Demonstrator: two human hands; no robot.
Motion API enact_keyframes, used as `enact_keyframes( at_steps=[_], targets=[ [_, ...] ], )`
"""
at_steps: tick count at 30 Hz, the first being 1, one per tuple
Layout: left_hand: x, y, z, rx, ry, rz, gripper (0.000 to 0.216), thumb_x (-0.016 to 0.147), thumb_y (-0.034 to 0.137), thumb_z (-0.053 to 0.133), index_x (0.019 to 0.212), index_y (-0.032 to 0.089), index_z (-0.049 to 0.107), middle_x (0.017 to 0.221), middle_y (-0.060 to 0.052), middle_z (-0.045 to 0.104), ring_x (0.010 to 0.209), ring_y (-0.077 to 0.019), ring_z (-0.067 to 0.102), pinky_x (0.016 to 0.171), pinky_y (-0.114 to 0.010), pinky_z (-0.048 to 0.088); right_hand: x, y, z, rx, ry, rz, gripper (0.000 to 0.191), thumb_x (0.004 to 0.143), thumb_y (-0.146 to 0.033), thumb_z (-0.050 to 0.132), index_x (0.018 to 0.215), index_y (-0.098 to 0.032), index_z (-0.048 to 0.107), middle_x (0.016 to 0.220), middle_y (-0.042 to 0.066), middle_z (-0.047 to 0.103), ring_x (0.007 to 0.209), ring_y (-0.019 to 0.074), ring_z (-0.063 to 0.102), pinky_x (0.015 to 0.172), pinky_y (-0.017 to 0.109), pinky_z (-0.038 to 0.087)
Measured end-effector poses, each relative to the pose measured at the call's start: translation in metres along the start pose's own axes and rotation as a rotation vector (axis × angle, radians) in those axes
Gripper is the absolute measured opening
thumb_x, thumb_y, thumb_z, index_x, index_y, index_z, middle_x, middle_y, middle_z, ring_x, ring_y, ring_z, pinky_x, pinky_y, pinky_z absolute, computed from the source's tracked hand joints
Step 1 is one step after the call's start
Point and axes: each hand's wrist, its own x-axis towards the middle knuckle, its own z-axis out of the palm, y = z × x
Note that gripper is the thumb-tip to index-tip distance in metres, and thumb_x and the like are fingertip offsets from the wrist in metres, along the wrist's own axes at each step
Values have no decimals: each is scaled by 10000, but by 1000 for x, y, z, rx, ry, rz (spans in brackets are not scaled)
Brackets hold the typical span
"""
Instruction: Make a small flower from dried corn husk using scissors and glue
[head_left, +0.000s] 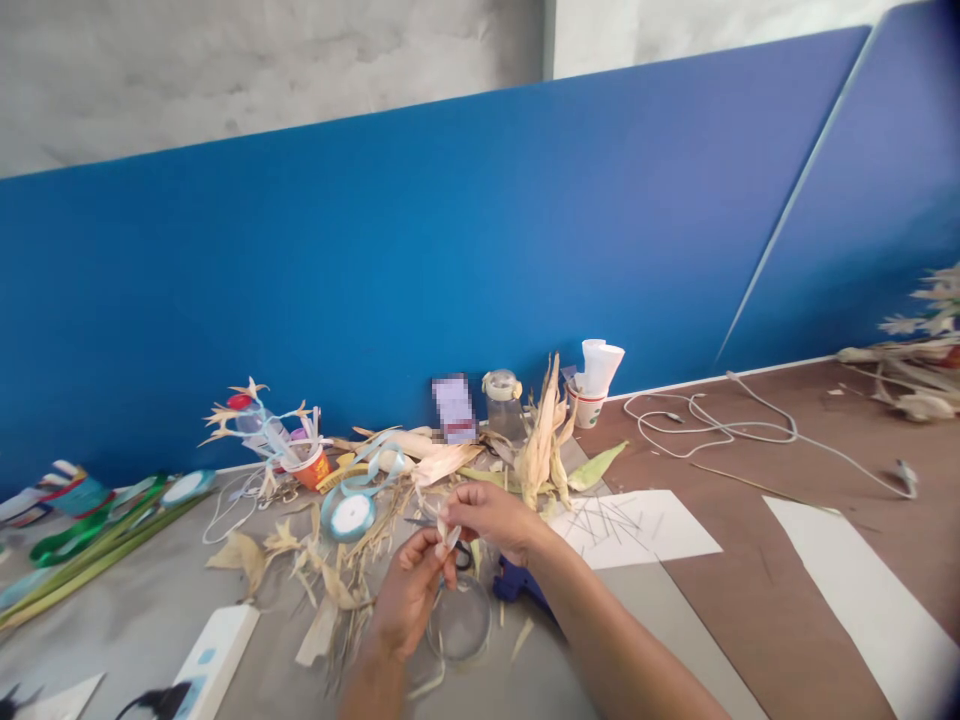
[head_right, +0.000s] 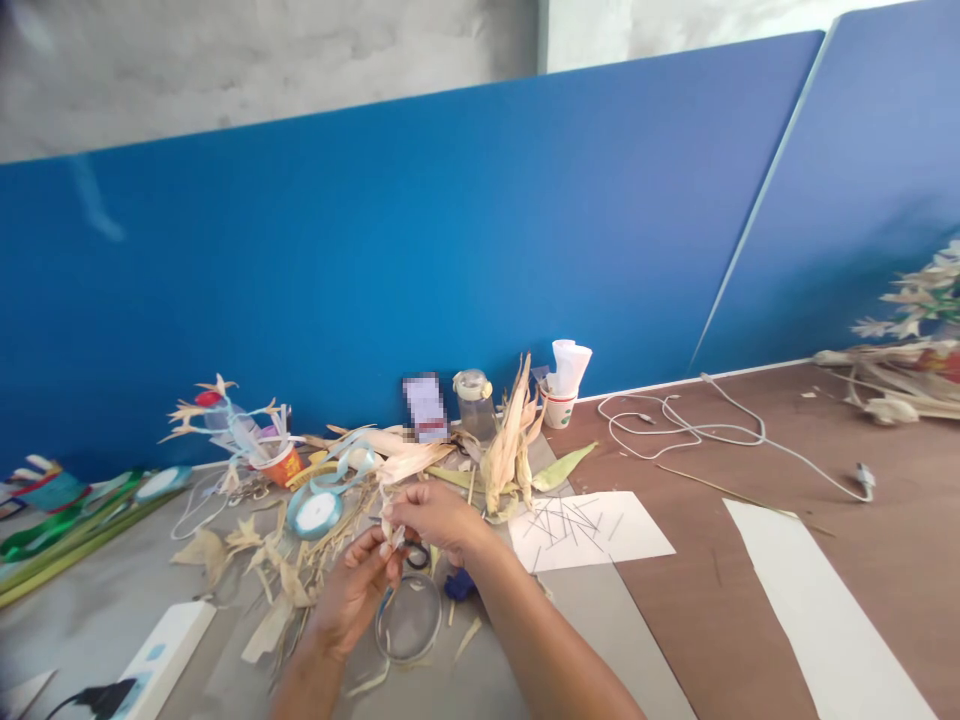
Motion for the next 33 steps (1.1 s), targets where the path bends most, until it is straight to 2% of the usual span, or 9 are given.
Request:
enact_keyframes(
  at_steps=[4, 9, 17, 23, 28, 33],
  targets=[
    [-1, -1, 0, 49, -19, 28, 225, 668, 381, 704, 720, 174, 633, 478, 16, 534, 557, -130, 491, 577, -243, 352, 1, 0, 3, 37, 13, 19, 147, 635, -211, 608, 517, -153, 541, 464, -42, 521, 449, 62, 415, 461, 190, 290],
    [0, -4, -4, 117, -13, 82, 213, 706, 370, 679, 720, 164, 626, 506, 10, 570, 535, -114, 472, 585, -244, 347, 5, 6, 1, 26, 16, 20, 143, 650, -186, 589, 517, -147, 555, 442, -49, 502, 436, 58, 399, 452, 192, 269],
    [2, -6, -7, 172, 34, 131, 249, 704, 400, 675, 711, 159, 610, 513, 10, 574, 535, -122, 490, 590, -250, 354, 5, 7, 1, 49, 15, 31, 176, 635, -258, 646, 541, -147, 548, 462, -48, 492, 436, 58, 386, 454, 199, 261],
    [3, -4, -7, 198, 77, 152, 242, 699, 391, 675, 734, 158, 619, 534, 10, 583, 537, -124, 506, 587, -252, 375, 1, 2, -2, 88, -8, 4, 145, 644, -284, 604, 605, -151, 563, 524, -42, 508, 480, 61, 397, 492, 196, 282],
    [2, -2, -6, 188, 116, 175, 253, 686, 402, 676, 727, 160, 615, 523, 13, 582, 531, -124, 509, 592, -254, 381, -3, -3, -3, -32, -4, -70, 24, 598, -165, 550, 598, -152, 570, 527, -50, 494, 495, 67, 384, 496, 198, 269],
    [2, -1, -5, 182, 107, 175, 258, 675, 404, 684, 720, 158, 620, 511, 9, 582, 525, -130, 511, 588, -256, 375, -6, -5, -2, -246, 24, -113, 76, 621, -156, 513, 603, -154, 586, 559, -40, 529, 541, 85, 429, 515, 195, 299]
  ],
)
